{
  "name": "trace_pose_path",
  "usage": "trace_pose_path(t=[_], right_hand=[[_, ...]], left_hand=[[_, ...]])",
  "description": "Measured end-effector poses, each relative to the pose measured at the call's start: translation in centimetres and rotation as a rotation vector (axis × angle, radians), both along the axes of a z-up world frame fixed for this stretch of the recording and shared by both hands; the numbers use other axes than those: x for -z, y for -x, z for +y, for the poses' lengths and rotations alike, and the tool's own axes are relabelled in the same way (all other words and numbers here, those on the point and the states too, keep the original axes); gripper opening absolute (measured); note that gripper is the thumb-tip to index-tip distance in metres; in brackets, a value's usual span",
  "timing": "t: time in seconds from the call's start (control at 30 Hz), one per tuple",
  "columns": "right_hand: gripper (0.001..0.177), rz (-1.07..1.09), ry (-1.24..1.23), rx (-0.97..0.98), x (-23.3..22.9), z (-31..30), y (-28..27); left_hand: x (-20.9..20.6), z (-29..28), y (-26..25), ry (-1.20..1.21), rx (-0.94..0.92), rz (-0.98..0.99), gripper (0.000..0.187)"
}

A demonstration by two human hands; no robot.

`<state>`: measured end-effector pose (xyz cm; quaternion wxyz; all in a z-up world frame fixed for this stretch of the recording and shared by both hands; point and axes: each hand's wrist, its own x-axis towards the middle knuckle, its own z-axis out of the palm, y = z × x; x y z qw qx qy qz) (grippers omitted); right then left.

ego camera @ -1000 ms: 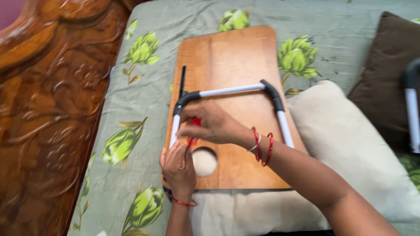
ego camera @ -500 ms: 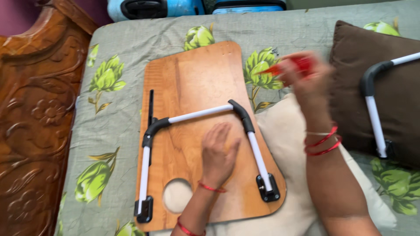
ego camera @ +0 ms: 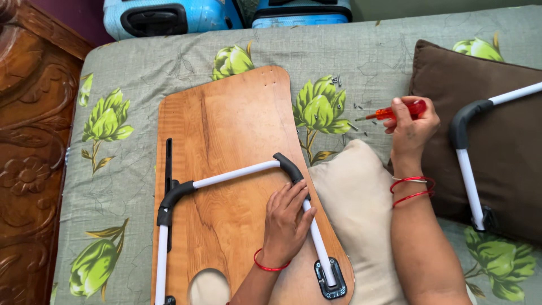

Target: The person uses a red-handled screwdriver to tighten screws that attach metal legs to a wooden tabletop. They repeatedly pick up screws, align them with the leg brackets, and turn the screwdriver to secure the connections.

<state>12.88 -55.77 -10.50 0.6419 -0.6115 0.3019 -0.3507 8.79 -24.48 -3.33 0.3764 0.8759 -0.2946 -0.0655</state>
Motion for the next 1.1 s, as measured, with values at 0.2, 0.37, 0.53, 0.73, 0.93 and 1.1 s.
trace_pose_path(t=[0.2,0.37,0.53,0.73,0.93,1.1], right_hand=[[0.013,0.047,-0.007,-0.047,0.9,0.0,0.0],[0.012,0.15,0.016,-0.074,1.6,0.3,-0.7],[0.012,0.096,0.026,-0.071,0.9,0.5,-0.5],[0.009,-0.261,-0.096,-0.098,-3.6,1.8,1.6],[0.007,-0.525,-0.403,-0.37,-9.5,5.7,4.0],[0.012,-0.579,-0.486,-0.518,-12.5,9.2,4.8]], left_hand=[[0.1,-0.2,0.1,-0.006,-0.011,0.026,0.04],[-0.2,-0.2,0.0,0.002,-0.008,0.027,0.04],[0.0,0.1,0.1,0.05,-0.007,0.001,0.039],[0.6,0.9,-0.1,0.285,-0.262,0.191,0.038],[0.8,2.9,-1.2,0.731,-0.426,0.464,0.043],[-0.2,6.0,-1.4,0.824,-0.463,0.487,0.045]])
